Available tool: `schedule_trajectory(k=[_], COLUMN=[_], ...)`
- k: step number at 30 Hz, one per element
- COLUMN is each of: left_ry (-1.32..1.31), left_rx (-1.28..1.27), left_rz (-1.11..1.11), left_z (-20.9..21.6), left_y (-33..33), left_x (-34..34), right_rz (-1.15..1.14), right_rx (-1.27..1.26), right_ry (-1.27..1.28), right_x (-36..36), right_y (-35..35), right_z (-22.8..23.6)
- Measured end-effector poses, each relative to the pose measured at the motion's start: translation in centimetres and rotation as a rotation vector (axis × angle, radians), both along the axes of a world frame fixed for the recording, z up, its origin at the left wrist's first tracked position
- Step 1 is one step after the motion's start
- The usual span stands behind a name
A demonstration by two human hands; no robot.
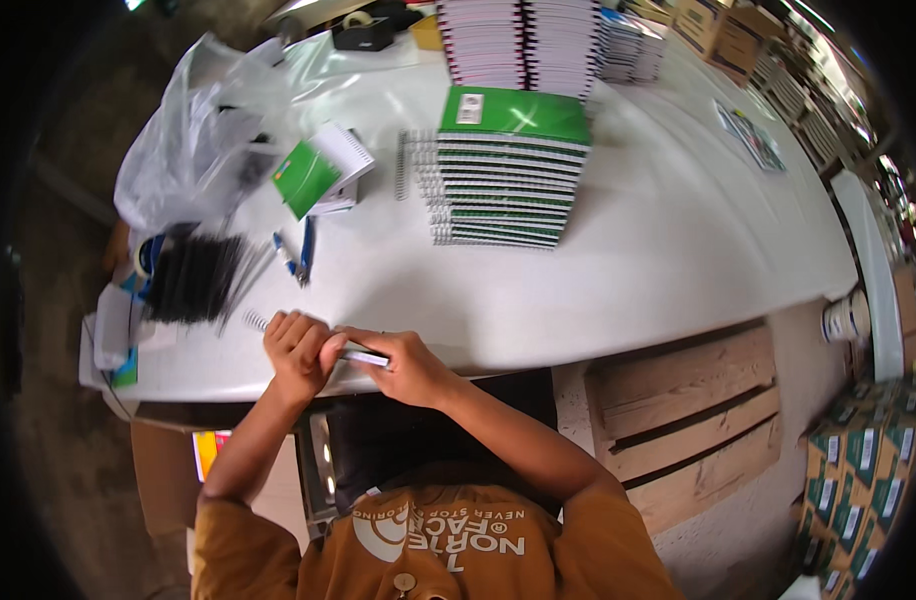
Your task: The person manually binds spiral notebooks by threading a plastic coil through the pre-punched holes of a stack of paper and covers. The person picks up a stack of paper, aligns it, and twists the spiral coil through the holes by hand until it is fully threaded.
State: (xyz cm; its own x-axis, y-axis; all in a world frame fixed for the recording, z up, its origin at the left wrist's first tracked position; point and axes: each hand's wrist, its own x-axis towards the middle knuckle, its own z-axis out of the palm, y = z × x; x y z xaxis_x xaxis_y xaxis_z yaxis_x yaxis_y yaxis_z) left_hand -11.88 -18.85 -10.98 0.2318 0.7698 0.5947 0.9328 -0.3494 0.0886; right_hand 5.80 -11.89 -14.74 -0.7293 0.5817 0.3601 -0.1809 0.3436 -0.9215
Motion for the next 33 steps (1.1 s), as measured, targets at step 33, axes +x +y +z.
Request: schedule_trajectory(k=[33], left_ry=[-0.128], left_rx=[-0.368], left_rz=[-0.06], left_z=[4.6], left_y=[2.6], left_x=[5.1], right_rz=[-0.017], right_rx=[0.058], right_ry=[0.075], right_x=[-0.5], right_y=[2.7], right_z=[-1.7])
